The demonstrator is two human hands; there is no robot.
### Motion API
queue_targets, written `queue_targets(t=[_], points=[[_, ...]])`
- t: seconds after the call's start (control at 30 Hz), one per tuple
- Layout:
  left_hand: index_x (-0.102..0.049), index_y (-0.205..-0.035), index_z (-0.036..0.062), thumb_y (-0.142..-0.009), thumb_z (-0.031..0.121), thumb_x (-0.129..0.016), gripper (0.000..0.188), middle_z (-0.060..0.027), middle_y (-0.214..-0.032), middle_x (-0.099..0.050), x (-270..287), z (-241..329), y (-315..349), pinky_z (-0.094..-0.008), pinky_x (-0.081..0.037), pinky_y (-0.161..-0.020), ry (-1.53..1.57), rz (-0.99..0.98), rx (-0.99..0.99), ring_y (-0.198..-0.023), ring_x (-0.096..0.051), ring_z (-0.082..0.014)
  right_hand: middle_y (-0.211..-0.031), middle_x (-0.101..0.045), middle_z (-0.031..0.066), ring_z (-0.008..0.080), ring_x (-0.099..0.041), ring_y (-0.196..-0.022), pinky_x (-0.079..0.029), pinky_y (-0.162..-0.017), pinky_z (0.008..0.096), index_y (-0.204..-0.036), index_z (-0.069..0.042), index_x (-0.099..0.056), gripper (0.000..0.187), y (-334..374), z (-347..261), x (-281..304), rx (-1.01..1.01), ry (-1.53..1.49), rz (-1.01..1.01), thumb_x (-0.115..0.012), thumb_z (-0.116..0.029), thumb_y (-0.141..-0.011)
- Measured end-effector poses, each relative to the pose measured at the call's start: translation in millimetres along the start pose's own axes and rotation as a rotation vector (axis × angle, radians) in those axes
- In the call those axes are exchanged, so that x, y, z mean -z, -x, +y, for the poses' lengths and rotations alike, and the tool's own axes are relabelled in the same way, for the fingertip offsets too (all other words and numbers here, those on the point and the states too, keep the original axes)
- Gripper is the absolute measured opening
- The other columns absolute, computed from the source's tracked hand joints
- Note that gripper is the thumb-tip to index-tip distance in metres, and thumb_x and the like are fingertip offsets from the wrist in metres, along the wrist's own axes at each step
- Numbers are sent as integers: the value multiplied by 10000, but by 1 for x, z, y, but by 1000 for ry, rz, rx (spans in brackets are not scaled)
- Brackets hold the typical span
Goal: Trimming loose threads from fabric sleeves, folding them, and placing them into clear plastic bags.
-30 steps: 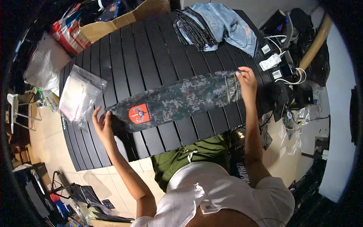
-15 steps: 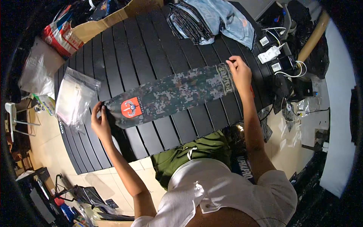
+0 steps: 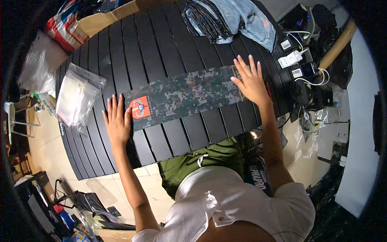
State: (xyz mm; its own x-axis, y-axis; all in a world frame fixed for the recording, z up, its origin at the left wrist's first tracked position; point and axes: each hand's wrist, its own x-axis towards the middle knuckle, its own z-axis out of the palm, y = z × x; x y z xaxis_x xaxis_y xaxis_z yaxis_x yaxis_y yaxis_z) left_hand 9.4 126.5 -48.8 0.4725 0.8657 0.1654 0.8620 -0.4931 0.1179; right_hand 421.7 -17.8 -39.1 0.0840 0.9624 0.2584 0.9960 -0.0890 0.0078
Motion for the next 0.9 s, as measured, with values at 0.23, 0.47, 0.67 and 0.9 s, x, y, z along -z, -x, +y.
queue_targets(t=[0.23,0.47,0.67,0.9], points=[[-398,-1336,173,-932,286,-392,419,-79,-1422,-303,3,4,10,-438,-101,-1084,109,152,61,-1344,-203,-249,-751,-609,121,226,-610,-711,-461,-649,295,-889,3,-587,333,17,6,10,-723,-528,245,-584,-326,-840],[-446,-1298,138,-944,255,-373,380,-112,-1393,-345,7,13,10,-444,-121,-1078,105,178,128,-1335,-204,-306,-622,-504,128,224,-503,-565,-411,-555,341,-809,21,-537,397,21,2,-1,-702,-360,38,-654,-357,-770],[-555,-1114,12,-945,209,-396,305,-123,-1180,-534,22,106,6,-345,-315,-987,1045,254,301,-1133,-463,-234,-606,-427,115,220,-423,-549,-372,-545,331,-780,25,-487,366,23,6,3,-713,-356,-47,-654,-301,-775],[-458,-1236,-38,-897,436,-465,582,-168,-1273,-464,14,230,-16,-285,-255,-1025,1900,-393,286,-1214,-397,-198,-664,-506,13,95,-490,-633,-397,-588,258,-832,-8,-528,145,4,-70,61,-517,-698,216,-633,-99,-792]])
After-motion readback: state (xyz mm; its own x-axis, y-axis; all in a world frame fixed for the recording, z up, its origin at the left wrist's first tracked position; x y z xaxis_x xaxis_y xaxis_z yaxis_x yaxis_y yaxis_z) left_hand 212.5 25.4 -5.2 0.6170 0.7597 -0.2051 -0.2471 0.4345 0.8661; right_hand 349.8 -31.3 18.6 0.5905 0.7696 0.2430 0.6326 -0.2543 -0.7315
